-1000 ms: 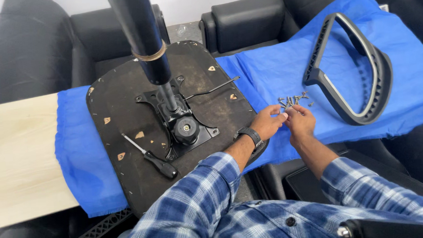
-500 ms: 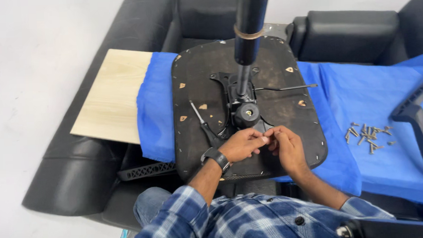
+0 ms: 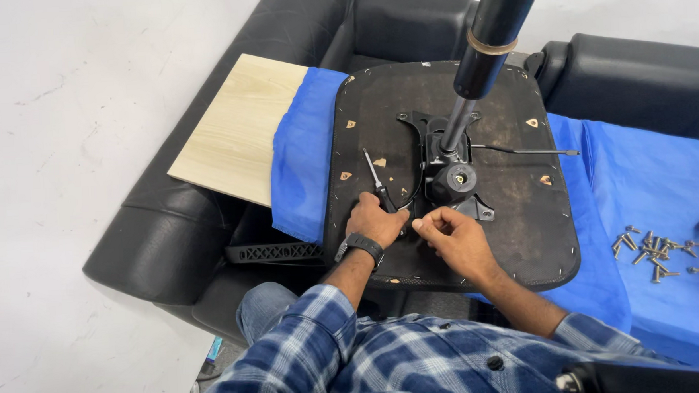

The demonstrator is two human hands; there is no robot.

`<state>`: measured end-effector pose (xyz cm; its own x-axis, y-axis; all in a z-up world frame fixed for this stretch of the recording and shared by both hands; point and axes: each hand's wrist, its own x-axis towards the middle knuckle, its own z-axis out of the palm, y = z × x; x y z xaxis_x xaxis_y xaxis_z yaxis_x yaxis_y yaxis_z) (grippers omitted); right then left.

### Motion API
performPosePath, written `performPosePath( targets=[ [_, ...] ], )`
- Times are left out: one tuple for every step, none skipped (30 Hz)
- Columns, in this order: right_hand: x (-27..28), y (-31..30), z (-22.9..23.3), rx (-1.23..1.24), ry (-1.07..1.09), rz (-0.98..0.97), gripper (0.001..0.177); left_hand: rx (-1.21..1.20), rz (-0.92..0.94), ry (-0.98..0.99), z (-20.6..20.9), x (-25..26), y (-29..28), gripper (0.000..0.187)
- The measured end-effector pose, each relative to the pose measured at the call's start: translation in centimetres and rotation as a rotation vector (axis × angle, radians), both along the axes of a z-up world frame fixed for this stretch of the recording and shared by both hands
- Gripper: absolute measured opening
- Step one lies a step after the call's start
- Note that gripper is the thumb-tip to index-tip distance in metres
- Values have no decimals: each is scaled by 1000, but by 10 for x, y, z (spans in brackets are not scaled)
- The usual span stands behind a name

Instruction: The person attaches a black plastic frame to the underside of a chair seat using a screwdriver and multiple screws. They position the frame, insert screws, and tighten them to secure the frame to the seat.

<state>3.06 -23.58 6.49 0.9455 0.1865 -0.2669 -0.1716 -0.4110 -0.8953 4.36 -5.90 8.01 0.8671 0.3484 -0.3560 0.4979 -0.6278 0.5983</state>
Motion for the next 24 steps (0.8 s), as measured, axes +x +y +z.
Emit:
performPosePath(
  targets=[
    [1,4,0,67,50,6,32,-82,28,19,0,1,1,60],
    [3,9,1,133,100,10,35,-164,53,38,0,2,2,52],
    [4,12,2,200,149,13,39,-246,76,58,0,1,1,46],
    [3,14,4,211,193,13,41,-414,128,-34,0,-1,1,43],
    [3,17,8,222,236,14,42,-582,180,-126,0,-7,-2,41],
    [3,18,12,235,280,12,44,-749,230,-216,0,-12,-4,40],
    [3,19,16,251,264,22,44,-714,165,-322,1,-18,-6,39],
    [3,21,21,265,250,35,44,-677,103,-429,3,-25,-7,38],
    [2,23,26,280,234,48,45,-639,40,-536,6,-30,-7,38],
    [2,22,31,279,208,49,41,-587,-40,-593,9,-33,-7,37],
    [1,21,36,278,181,49,38,-534,-120,-650,12,-37,-6,37],
    [-2,20,39,278,156,48,36,-480,-202,-703,15,-39,-5,37],
    [-5,18,41,304,122,1,33,-523,-249,-666,17,-40,-5,36],
    [-8,14,42,328,84,-43,31,-564,-295,-633,19,-39,-6,36],
    [-11,10,41,353,46,-88,28,-605,-340,-598,19,-38,-6,35],
    [-16,5,38,388,3,-150,26,-635,-358,-608,18,-35,-8,29],
    [-22,-1,34,422,-39,-211,25,-665,-376,-617,17,-31,-10,24],
    [-23,-8,31,457,-88,-274,23,-695,-398,-630,15,-26,-13,21],
    [-21,-15,26,510,-105,-330,21,-701,-320,-648,14,-18,-16,24],
    [-20,-23,21,561,-120,-389,19,-710,-242,-661,13,-4,-21,27],
    [-18,-30,15,612,-136,-448,18,-718,-164,-673,14,11,-25,31],
    [-12,-37,10,565,-96,-526,19,-689,-135,-710,17,30,-30,41],
    [-4,-43,5,517,-55,-604,21,-660,-106,-748,22,50,-35,52],
    [4,-49,0,466,-13,-683,22,-592,-123,-792,28,68,-40,61]
  ],
)
